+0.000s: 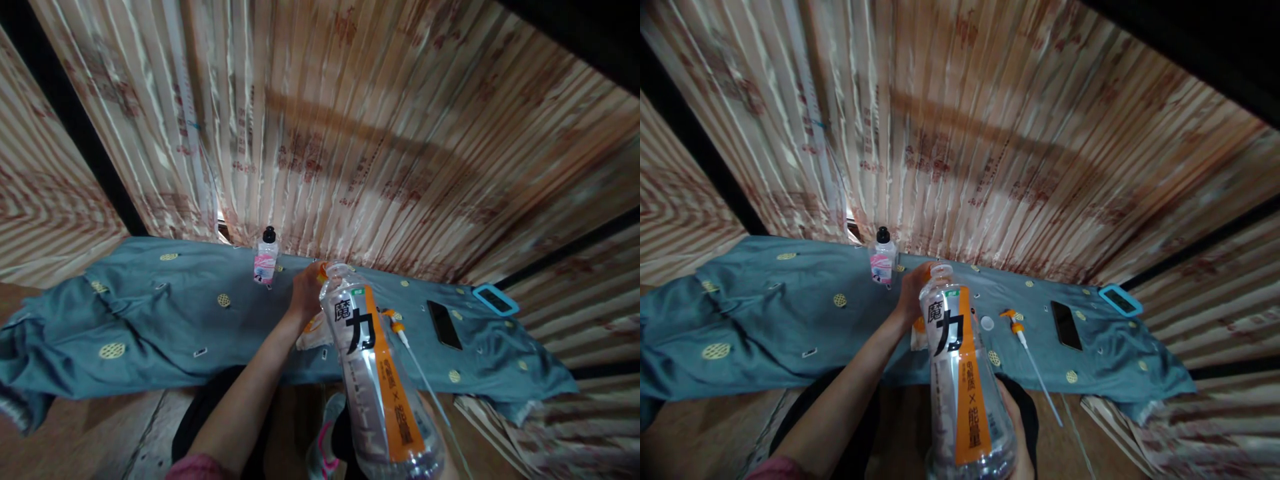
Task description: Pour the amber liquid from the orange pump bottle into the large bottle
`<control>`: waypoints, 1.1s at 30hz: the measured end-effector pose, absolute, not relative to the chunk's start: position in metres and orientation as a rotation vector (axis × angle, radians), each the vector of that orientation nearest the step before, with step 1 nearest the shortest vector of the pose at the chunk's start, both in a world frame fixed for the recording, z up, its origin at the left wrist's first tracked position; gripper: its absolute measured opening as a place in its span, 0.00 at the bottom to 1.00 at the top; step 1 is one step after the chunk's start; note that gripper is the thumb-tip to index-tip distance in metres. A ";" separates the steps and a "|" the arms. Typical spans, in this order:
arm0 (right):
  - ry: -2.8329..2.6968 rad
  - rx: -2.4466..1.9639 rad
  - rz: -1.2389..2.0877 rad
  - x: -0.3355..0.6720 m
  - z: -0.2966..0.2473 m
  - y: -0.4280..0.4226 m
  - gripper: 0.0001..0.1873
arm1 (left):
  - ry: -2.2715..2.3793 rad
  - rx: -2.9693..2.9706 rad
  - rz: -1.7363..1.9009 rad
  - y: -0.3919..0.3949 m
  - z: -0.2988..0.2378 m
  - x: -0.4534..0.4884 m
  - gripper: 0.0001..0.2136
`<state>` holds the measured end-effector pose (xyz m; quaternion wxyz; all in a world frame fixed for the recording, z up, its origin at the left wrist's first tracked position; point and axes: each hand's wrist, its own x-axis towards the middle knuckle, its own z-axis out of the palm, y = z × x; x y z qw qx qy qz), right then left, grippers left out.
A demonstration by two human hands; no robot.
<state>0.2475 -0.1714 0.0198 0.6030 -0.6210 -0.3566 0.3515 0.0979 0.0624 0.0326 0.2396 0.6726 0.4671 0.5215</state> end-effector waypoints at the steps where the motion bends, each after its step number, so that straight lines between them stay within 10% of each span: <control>1: -0.825 -1.429 0.817 0.245 0.023 -0.172 0.28 | 1.285 1.843 1.427 0.063 0.033 0.098 0.10; 12: -0.858 -1.231 1.120 0.230 0.066 -0.172 0.58 | 1.242 1.830 1.463 0.066 0.033 0.099 0.11; 33: -0.929 -1.233 1.069 0.231 0.067 -0.174 0.53 | 1.289 1.875 1.406 0.066 0.035 0.100 0.11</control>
